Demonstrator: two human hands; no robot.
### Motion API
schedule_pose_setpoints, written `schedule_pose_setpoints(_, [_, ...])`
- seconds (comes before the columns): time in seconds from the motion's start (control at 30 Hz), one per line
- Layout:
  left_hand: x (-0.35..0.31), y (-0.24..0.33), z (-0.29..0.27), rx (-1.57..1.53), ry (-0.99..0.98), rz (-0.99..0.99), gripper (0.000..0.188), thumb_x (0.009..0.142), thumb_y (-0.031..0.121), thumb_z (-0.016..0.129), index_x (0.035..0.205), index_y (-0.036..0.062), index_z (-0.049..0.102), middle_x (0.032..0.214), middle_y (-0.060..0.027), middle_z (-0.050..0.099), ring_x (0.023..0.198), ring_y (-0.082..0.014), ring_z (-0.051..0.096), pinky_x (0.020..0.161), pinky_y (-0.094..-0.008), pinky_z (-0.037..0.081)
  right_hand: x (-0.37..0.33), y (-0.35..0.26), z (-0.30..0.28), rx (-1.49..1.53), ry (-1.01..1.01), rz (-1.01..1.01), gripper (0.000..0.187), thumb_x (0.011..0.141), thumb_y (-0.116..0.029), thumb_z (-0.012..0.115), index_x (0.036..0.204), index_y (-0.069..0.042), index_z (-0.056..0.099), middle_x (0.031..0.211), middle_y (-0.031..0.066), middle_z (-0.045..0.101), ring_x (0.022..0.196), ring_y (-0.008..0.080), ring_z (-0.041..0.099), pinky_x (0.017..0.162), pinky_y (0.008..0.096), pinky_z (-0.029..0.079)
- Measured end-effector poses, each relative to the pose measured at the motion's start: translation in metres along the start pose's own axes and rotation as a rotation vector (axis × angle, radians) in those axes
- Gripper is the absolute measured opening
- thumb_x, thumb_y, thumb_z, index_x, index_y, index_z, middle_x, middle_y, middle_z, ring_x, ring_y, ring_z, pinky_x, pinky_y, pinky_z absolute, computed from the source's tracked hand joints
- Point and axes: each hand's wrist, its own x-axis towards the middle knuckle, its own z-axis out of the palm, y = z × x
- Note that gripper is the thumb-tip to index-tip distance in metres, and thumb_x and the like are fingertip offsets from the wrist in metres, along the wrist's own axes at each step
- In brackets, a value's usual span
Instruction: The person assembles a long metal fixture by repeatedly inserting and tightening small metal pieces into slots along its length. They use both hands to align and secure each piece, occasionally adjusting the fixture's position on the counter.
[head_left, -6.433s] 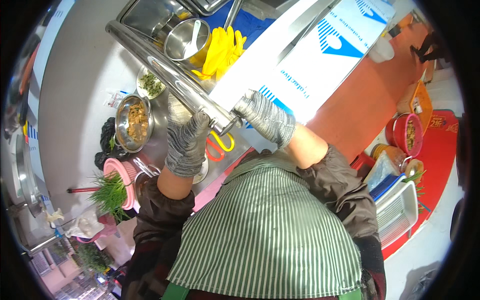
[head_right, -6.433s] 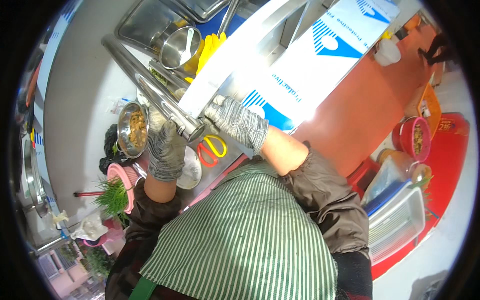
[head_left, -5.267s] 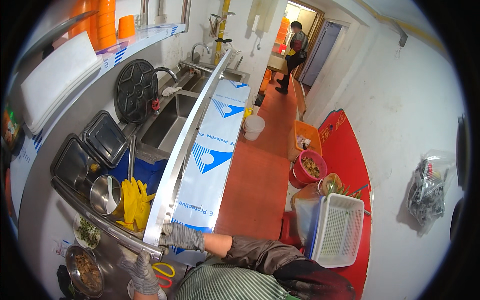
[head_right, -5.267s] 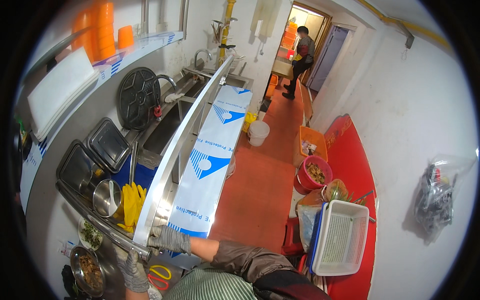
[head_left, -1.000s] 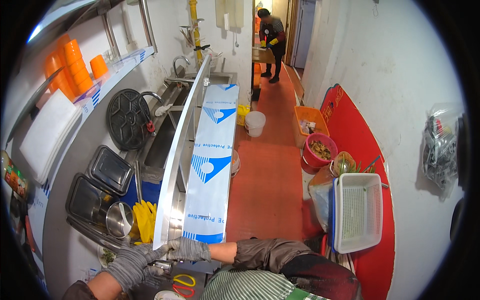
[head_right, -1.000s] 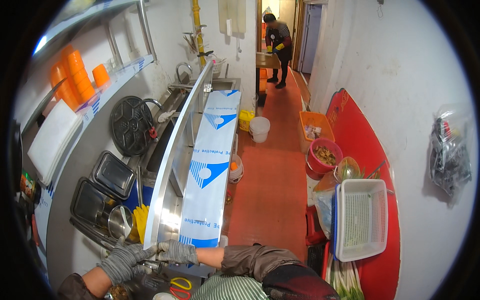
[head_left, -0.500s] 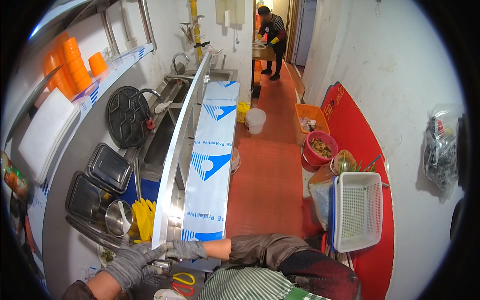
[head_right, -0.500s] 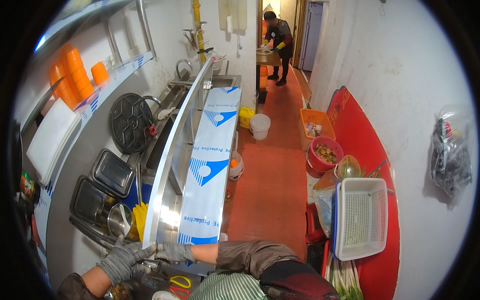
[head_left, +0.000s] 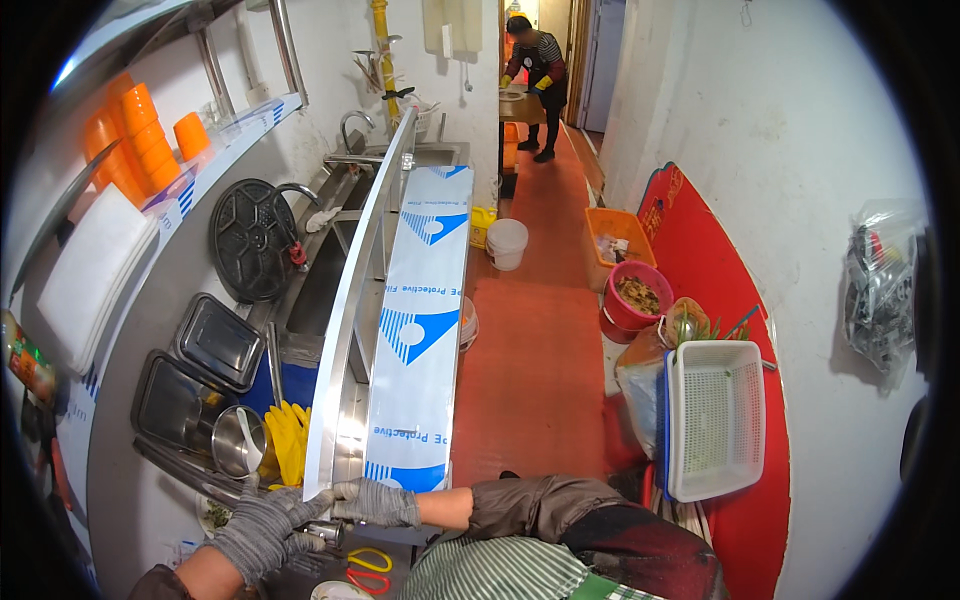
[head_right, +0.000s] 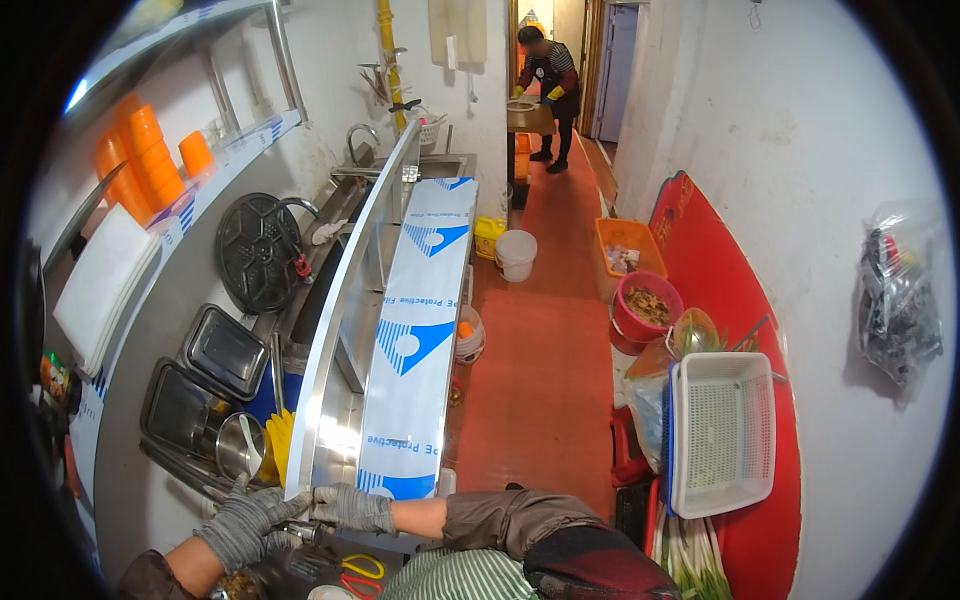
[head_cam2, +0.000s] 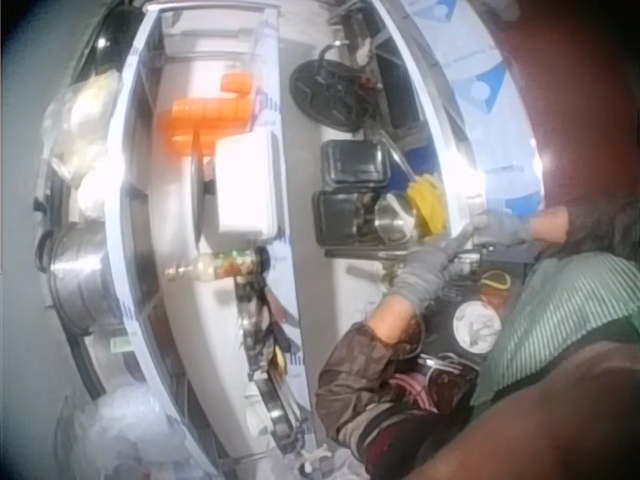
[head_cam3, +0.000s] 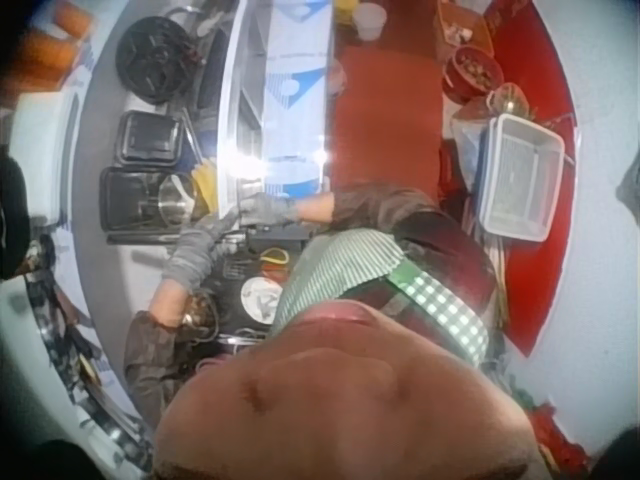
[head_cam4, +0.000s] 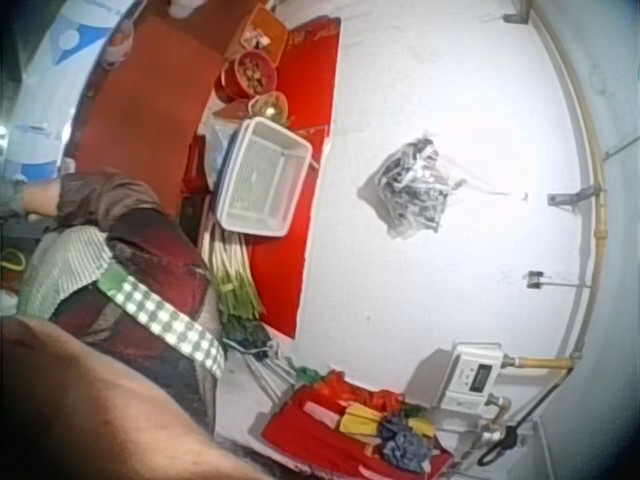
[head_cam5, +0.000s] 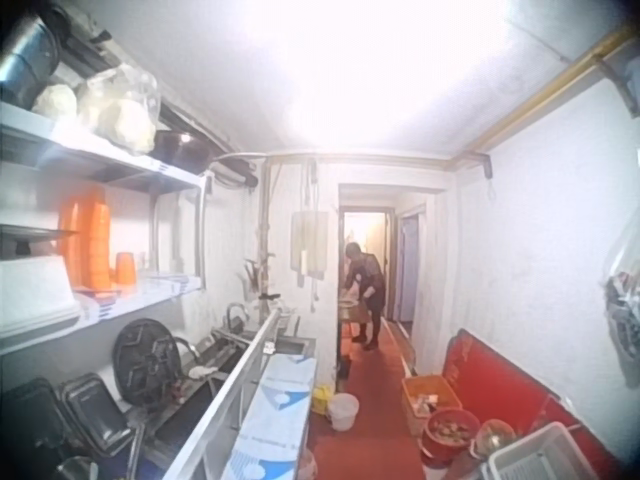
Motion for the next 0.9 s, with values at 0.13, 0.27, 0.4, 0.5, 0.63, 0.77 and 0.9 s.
schedule_pose_setpoints(0.13, [0.000, 0.002, -0.001, -0.017, -0.018, -0.002, 0.069, 0.082, 0.053, 0.054, 0.141, 0.0230, 0.036, 0.134, -0.0065, 0.048, 0.127, -0.0240, 0.042, 0.106, -0.0635, 0.011, 0.003, -0.001, -0.006, -0.001, -0.084, -0.023, 0.031, 0.096, -0.013, 0.050, 0.125, -0.004, 0.051, 0.106, -0.0009, 0.059, 0.092, 0.0053, 0.053, 0.081, 0.0199, 0.044])
schedule_pose_setpoints(0.27, [0.000, 0.000, 0.000, -0.002, -0.014, 0.012, 0.070, 0.083, 0.054, 0.053, 0.142, 0.0227, 0.034, 0.134, -0.0067, 0.049, 0.127, -0.0242, 0.042, 0.107, -0.0621, 0.012, 0.006, 0.009, -0.005, -0.060, -0.065, -0.100, 0.030, 0.096, -0.014, 0.049, 0.124, -0.003, 0.050, 0.110, 0.0019, 0.059, 0.101, 0.0089, 0.053, 0.088, 0.0230, 0.044])
schedule_pose_setpoints(0.4, [0.002, -0.001, 0.001, -0.030, -0.029, 0.011, 0.069, 0.084, 0.057, 0.050, 0.141, 0.0213, 0.035, 0.131, -0.0097, 0.051, 0.125, -0.0269, 0.044, 0.105, -0.0629, 0.011, 0.015, 0.017, 0.000, 0.263, -0.167, -0.191, 0.031, 0.096, -0.013, 0.049, 0.125, -0.003, 0.049, 0.114, 0.0044, 0.058, 0.106, 0.0132, 0.054, 0.092, 0.0254, 0.045])
schedule_pose_setpoints(0.5, [0.003, -0.001, 0.000, -0.011, -0.011, 0.031, 0.069, 0.085, 0.057, 0.049, 0.142, 0.0216, 0.034, 0.131, -0.0107, 0.051, 0.126, -0.0273, 0.043, 0.106, -0.0624, 0.011, 0.019, 0.017, -0.003, 0.172, -0.192, -0.107, 0.030, 0.095, -0.013, 0.049, 0.124, -0.003, 0.050, 0.113, 0.0047, 0.059, 0.106, 0.0135, 0.055, 0.093, 0.0256, 0.045])
schedule_pose_setpoints(0.63, [0.002, -0.001, -0.001, 0.057, -0.104, -0.031, 0.071, 0.084, 0.058, 0.047, 0.144, 0.0239, 0.029, 0.138, -0.0067, 0.045, 0.131, -0.0241, 0.039, 0.109, -0.0595, 0.011, 0.018, 0.010, -0.004, 0.137, -0.196, -0.061, 0.030, 0.095, -0.012, 0.049, 0.123, -0.003, 0.051, 0.113, 0.0051, 0.059, 0.106, 0.0139, 0.055, 0.093, 0.0259, 0.045])
schedule_pose_setpoints(0.77, [0.000, -0.003, -0.001, 0.051, -0.075, 0.000, 0.071, 0.085, 0.058, 0.047, 0.145, 0.0240, 0.029, 0.138, -0.0077, 0.045, 0.131, -0.0250, 0.039, 0.109, -0.0584, 0.012, 0.015, 0.001, 0.005, 0.192, -0.168, -0.043, 0.029, 0.094, -0.011, 0.050, 0.122, -0.003, 0.052, 0.112, 0.0055, 0.060, 0.106, 0.0143, 0.056, 0.093, 0.0263, 0.046])
schedule_pose_setpoints(0.9, [0.001, -0.005, -0.001, 0.050, -0.105, -0.021, 0.071, 0.085, 0.057, 0.049, 0.145, 0.0241, 0.028, 0.137, -0.0105, 0.045, 0.131, -0.0269, 0.038, 0.109, -0.0581, 0.012, 0.008, -0.005, 0.011, 0.262, -0.095, -0.014, 0.028, 0.094, -0.010, 0.050, 0.121, -0.003, 0.053, 0.111, 0.0060, 0.061, 0.106, 0.0148, 0.056, 0.094, 0.0266, 0.046])
